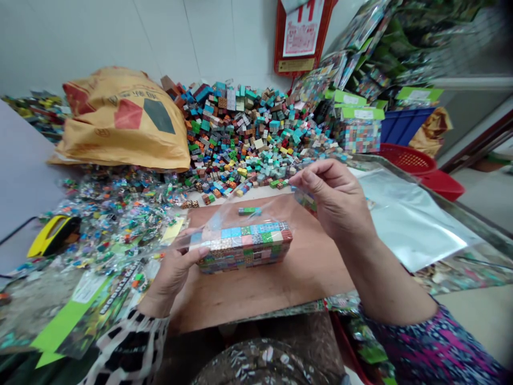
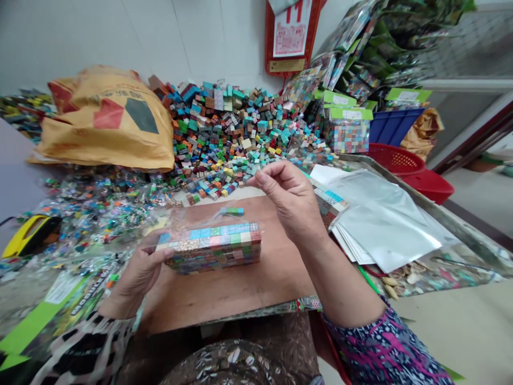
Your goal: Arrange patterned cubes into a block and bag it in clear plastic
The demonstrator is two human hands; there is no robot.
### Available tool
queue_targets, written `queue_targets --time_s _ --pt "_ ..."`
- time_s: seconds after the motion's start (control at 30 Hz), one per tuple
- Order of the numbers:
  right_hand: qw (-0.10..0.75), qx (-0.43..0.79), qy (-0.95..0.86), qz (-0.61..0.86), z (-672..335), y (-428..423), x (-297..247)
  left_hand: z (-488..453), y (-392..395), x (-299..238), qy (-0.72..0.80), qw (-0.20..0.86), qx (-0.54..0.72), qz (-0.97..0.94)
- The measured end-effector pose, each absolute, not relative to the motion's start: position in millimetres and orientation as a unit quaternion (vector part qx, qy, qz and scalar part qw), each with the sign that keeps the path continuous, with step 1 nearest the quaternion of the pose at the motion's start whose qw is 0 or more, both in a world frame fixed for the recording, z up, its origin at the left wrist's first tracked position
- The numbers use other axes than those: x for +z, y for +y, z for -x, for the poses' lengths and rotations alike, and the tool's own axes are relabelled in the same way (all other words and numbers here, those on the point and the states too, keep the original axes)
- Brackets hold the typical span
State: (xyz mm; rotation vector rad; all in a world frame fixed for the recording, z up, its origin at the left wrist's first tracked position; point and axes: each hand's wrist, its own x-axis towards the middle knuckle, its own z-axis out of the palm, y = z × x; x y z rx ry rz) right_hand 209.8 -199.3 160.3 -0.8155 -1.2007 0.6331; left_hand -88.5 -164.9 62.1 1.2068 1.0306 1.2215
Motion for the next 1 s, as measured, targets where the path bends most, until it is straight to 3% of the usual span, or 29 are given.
queue_targets --time_s 0.23,0.53,0.67,0.8,0.87,1.0 --pt "0.596 0.404 -0.548 0.426 -207.5 -206.9 137.5 86.3 -166.7 62.6 0.433 0.534 0.519 -0.508" --pt "0.627 0.251 -0.572 0.465 -206.0 -198.8 132.1 90.0 -165.1 63.3 0.431 0.552 0.502 -0.508" --pt "0.614 0.334 -0.558 0.448 -209.4 -195.7 119.0 90.2 -165.7 62.8 0.421 0.551 0.504 -0.515" --pt "0.540 0.426 -0.567 0.453 -214.7 -202.4 104.8 89.3 -165.7 63.0 0.421 0.553 0.499 -0.518" --pt "0.524 0.395 -0.586 0.476 -216.9 -208.5 101.0 89.1 -165.6 62.9 0.421 0.556 0.497 -0.517" --pt "0.520 0.207 -0.651 0.512 -219.4 -219.2 100.4 89.8 -165.4 62.6 0.425 0.556 0.495 -0.515"
